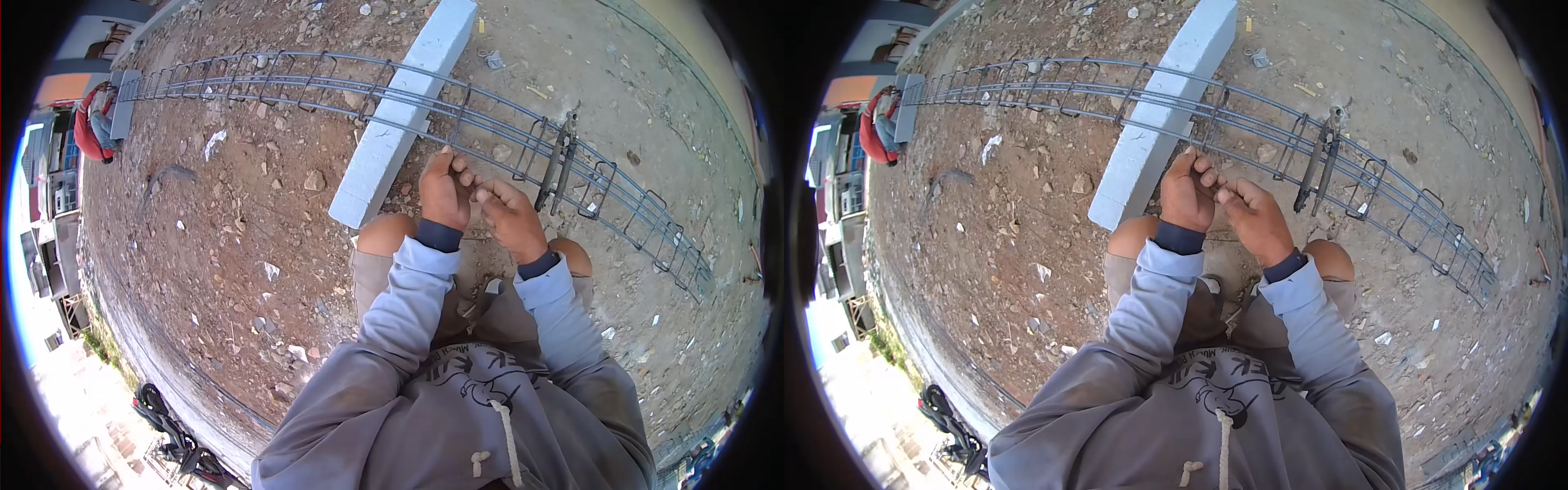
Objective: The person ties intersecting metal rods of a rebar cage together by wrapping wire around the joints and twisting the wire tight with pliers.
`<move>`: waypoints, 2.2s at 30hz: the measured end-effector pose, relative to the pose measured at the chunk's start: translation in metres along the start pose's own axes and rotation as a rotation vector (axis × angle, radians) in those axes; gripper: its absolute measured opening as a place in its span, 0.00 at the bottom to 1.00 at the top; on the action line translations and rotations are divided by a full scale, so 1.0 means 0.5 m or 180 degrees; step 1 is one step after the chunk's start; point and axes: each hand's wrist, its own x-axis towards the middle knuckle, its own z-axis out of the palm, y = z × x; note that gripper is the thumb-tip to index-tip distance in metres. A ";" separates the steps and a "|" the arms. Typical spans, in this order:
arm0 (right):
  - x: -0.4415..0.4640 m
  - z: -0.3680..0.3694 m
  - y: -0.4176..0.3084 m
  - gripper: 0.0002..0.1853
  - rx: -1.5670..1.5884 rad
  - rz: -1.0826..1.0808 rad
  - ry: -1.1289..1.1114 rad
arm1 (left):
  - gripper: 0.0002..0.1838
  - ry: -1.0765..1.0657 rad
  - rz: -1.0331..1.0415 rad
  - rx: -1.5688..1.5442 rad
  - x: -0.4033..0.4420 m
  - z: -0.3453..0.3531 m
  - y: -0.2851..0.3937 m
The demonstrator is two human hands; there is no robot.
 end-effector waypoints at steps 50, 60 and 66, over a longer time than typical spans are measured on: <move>0.114 0.068 0.135 0.13 0.1174 -0.0559 0.0723 | 0.09 -0.1253 -0.0052 -0.0474 0.124 -0.082 0.107; 0.066 0.062 0.152 0.14 0.0444 0.0687 -0.1454 | 0.09 -0.0388 0.0075 0.0414 0.082 -0.128 0.129; 0.091 0.065 0.152 0.11 -0.1066 -0.1034 0.0512 | 0.10 -0.0084 0.0505 0.1315 0.087 -0.117 0.052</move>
